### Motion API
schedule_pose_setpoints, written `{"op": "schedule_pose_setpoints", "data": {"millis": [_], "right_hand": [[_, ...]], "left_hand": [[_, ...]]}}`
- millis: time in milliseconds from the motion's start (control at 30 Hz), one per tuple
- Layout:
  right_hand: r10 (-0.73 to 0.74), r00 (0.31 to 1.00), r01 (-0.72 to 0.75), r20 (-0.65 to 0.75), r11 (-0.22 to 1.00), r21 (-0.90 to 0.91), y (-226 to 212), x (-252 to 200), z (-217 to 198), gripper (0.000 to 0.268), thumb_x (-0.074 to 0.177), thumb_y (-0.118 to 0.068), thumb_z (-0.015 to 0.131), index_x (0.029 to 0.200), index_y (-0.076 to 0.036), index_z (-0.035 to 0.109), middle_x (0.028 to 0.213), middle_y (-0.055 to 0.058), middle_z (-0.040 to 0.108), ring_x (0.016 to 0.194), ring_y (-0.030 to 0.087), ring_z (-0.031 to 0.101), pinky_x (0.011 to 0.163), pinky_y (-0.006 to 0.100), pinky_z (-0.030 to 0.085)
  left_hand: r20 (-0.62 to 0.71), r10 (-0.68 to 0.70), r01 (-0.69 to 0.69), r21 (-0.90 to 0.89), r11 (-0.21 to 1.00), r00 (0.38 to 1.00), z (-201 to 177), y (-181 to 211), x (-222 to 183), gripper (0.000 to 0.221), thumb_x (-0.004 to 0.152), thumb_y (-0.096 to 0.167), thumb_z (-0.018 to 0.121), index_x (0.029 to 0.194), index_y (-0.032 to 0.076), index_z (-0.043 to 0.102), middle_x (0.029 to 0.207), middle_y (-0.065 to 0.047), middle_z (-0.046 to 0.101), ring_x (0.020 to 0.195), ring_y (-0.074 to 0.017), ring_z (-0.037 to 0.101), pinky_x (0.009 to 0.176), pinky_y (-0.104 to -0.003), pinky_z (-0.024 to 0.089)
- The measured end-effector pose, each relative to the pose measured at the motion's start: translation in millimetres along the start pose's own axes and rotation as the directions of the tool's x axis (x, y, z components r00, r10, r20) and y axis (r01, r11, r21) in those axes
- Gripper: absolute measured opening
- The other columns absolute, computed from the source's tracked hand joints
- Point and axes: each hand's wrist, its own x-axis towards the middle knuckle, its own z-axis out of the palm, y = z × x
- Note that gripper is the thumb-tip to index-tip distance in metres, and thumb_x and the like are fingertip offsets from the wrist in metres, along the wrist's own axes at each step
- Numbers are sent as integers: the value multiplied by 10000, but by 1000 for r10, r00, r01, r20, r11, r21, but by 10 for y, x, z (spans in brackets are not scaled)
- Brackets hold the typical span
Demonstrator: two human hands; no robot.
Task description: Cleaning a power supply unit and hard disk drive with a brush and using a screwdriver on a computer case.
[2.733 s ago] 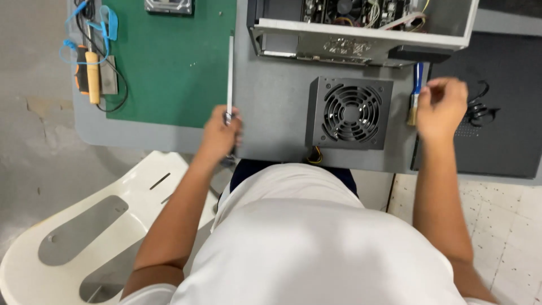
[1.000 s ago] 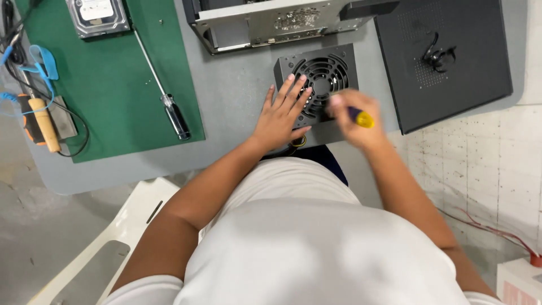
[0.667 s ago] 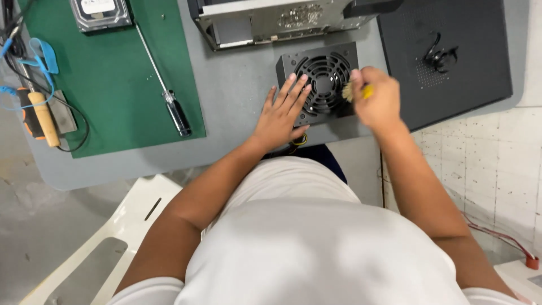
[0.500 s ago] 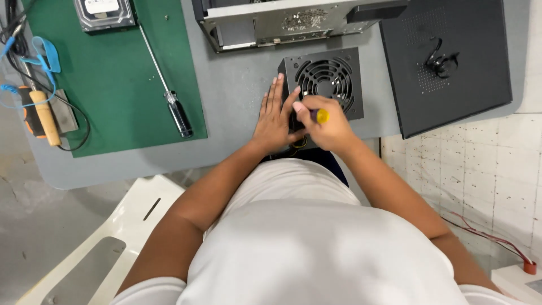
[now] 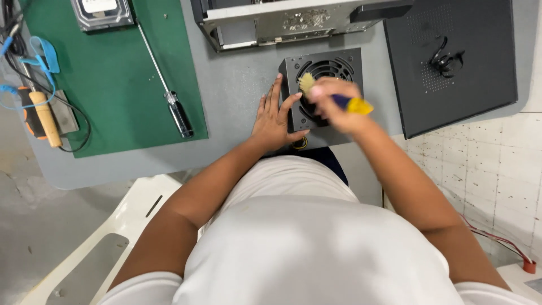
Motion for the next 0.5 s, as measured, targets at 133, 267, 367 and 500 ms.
{"op": "schedule_pose_setpoints", "data": {"millis": [133,267,367,500], "right_hand": [[-91,995,65,-50,921,-384,121,-13,-435,324,1011,-42,512,699,-40,601,577,97,563,510,294,550,549,337,455],[-96,995,96,21,907,-411,-14,-136,232,218,926,-104,587,713,-58,584,643,131,580,573,350,551,570,387,465],[48,999,-50,-16,989,-141,-201,-172,388,335,940,-174,533,619,-90,579,587,84,587,505,275,533,544,341,464],[-132,989,91,-63,892,-444,121,-362,-431,100,926,-15,588,830,6,609,779,211,594,743,418,598,705,449,473]], "left_hand": [[-11,-4,4,11,1000,1000,18,10,4,1001,746,476,790,1438,310,84,1507,-251,-75,1382,-462,202,1058,-661,243],[-58,20,-19,26,999,998,66,-40,53,1033,721,456,816,1433,318,81,1507,-256,-49,1370,-464,231,1041,-660,272],[-52,3,-1,48,999,999,54,-17,25,1076,673,451,844,1427,329,86,1503,-265,-43,1360,-463,249,1045,-656,272],[-33,-41,42,48,998,999,30,2,30,1047,713,487,819,1440,340,80,1508,-251,-65,1370,-456,235,1057,-673,228]]}}
